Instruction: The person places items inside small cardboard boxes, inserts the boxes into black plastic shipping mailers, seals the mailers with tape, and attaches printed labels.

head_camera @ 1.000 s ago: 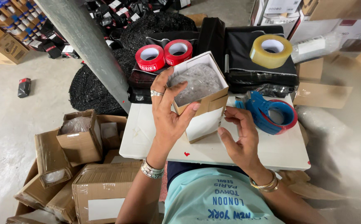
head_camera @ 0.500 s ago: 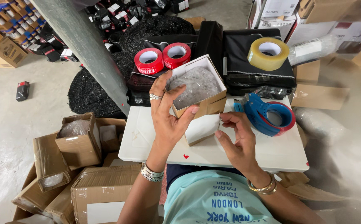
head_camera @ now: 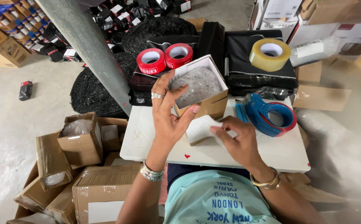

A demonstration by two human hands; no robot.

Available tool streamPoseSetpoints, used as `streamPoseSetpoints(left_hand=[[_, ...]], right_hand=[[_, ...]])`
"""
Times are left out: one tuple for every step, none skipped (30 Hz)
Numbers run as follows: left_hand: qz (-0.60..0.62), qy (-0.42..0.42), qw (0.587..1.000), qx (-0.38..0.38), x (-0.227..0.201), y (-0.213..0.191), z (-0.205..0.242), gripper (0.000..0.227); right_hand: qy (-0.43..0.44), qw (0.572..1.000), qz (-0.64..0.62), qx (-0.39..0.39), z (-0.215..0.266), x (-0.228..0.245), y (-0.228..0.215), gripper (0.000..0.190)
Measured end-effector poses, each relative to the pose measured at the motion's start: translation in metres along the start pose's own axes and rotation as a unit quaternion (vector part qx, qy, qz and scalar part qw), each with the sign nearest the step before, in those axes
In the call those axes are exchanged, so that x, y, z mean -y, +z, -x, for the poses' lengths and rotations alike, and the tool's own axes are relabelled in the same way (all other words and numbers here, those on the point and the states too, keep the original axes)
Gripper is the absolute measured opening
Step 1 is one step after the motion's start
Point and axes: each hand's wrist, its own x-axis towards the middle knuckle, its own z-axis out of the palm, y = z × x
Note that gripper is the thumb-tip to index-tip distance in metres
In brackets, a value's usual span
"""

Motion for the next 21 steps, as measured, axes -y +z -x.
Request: streamPoseSetpoints(left_hand=[[0.004,0.0,1.0,0.001,0.001,0.0,-0.001,0.043],[0.002,0.004,1.0,0.004,0.003,-0.001,-0.002,0.044],[0.006,0.007,1.0,0.012,0.005,-0.001,-0.003,0.045],[0.014,0.005,1.0,0.016,0.008,0.0,-0.004,0.045],[0.004,0.015,1.0,0.018,0.01,-0.001,-0.003,0.045],[-0.006,0.026,0.999,0.019,0.014,-0.001,-0.001,0.046],[0.013,0.023,0.999,0.021,0.016,0.002,0.003,0.047],[0.033,0.019,0.999,0.022,0.019,0.004,0.006,0.049],[0.055,0.01,0.998,0.025,0.021,0.004,0.008,0.051],[0.074,-0.001,0.997,0.031,0.02,0.003,0.012,0.052],[0.094,-0.004,0.995,0.036,0.022,0.004,0.011,0.052],[0.053,-0.001,0.998,0.041,0.02,0.0,0.013,0.051],[0.038,0.004,0.999,0.039,0.019,0.0,0.012,0.051],[0.022,0.009,0.999,0.038,0.017,-0.001,0.011,0.051],[0.02,0.007,0.999,0.04,0.016,-0.002,0.01,0.051],[0.022,0.007,0.999,0.038,0.016,0.001,0.008,0.051],[0.023,0.004,0.999,0.042,0.016,0.001,0.007,0.051],[0.043,-0.006,0.998,0.037,0.017,0.002,0.007,0.053],[0.053,-0.013,0.998,0.035,0.018,0.002,0.008,0.054],[0.064,-0.021,0.997,0.034,0.019,0.003,0.01,0.056],[0.068,-0.026,0.997,0.032,0.02,0.003,0.011,0.056]], right_hand=[[-0.01,0.999,0.019,0.024,0.002,0.005,-0.003,0.008],[-0.008,0.999,0.022,0.023,0.006,0.01,-0.005,0.008],[-0.088,0.992,-0.013,0.093,0.014,0.017,-0.007,0.002],[-0.166,0.971,-0.048,0.164,0.02,0.022,-0.011,0.008],[-0.148,0.975,-0.043,0.16,0.028,0.025,-0.021,0.008],[-0.176,0.95,-0.123,0.226,0.033,0.025,-0.034,0.009],[-0.195,0.917,-0.203,0.284,0.04,0.022,-0.048,0.012],[-0.165,0.922,-0.234,0.261,0.048,0.017,-0.066,0.012],[-0.139,0.923,-0.264,0.243,0.052,0.011,-0.089,0.013],[-0.069,0.945,-0.235,0.217,0.058,0.005,-0.113,0.012],[-0.005,0.962,-0.202,0.186,0.065,-0.004,-0.132,0.011],[0.009,0.965,-0.194,0.176,0.072,-0.014,-0.146,0.011],[0.106,0.978,-0.109,0.143,0.073,-0.026,-0.157,0.013],[0.202,0.973,-0.024,0.108,0.076,-0.037,-0.163,0.02],[0.201,0.974,-0.016,0.106,0.078,-0.047,-0.164,0.02],[0.226,0.969,0.051,0.081,0.079,-0.055,-0.164,0.033],[0.254,0.959,0.113,0.056,0.083,-0.059,-0.163,0.046],[0.257,0.958,0.116,0.055,0.086,-0.062,-0.164,0.046],[0.276,0.948,0.154,0.043,0.089,-0.064,-0.162,0.053],[0.294,0.936,0.191,0.031,0.092,-0.064,-0.161,0.06],[0.298,0.935,0.191,0.032,0.093,-0.064,-0.16,0.06]])
